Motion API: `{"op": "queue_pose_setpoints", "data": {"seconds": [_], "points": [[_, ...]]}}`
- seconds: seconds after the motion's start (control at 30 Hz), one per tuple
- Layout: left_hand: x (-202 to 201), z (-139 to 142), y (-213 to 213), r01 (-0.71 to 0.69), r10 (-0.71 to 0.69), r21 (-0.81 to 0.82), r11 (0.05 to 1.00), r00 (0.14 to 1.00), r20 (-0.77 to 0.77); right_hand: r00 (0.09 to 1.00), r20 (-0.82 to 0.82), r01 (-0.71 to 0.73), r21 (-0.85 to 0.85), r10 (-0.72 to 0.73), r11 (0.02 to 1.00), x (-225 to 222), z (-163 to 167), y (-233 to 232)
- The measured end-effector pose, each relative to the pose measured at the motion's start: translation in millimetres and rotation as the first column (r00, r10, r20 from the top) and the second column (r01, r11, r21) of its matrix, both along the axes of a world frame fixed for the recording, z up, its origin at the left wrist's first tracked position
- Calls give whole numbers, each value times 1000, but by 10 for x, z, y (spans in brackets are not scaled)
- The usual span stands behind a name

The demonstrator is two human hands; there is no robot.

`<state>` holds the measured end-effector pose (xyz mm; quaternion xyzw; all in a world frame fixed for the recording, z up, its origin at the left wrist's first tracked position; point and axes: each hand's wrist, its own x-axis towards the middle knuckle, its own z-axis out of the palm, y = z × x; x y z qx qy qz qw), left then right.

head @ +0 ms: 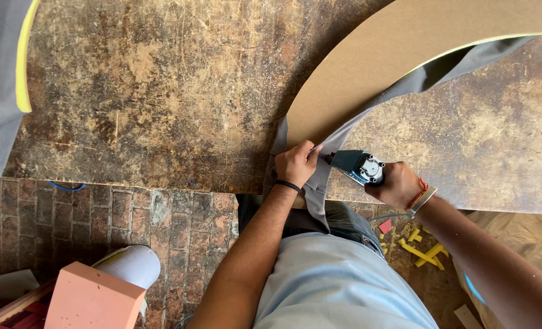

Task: The person folds and staples gray fabric onto a curved wooden frame using a pneumatic staple gun. They repeatedly adjust the fabric, pull it taut, and secure it along the edge of the frame.

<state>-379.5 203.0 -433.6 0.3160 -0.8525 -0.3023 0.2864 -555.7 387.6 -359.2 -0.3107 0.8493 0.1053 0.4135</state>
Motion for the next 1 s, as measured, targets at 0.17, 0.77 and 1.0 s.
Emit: {"op": "queue_pose_setpoints", "data": {"seconds": [0.17,0.77,1.0], "points": [[-24,-28,27,8,-8,3,1000,998,64,982,-77,-180,-129,171,975,25,62,-92],[-194,698,561,167,-109,-74,983,860,499,868,-433,-134,-678,-244,723,-739,97,1016],[-513,1256,608,237,-134,-5,972,568,812,792,-481,-140,-742,-376,656,-598,-5,947]]}}
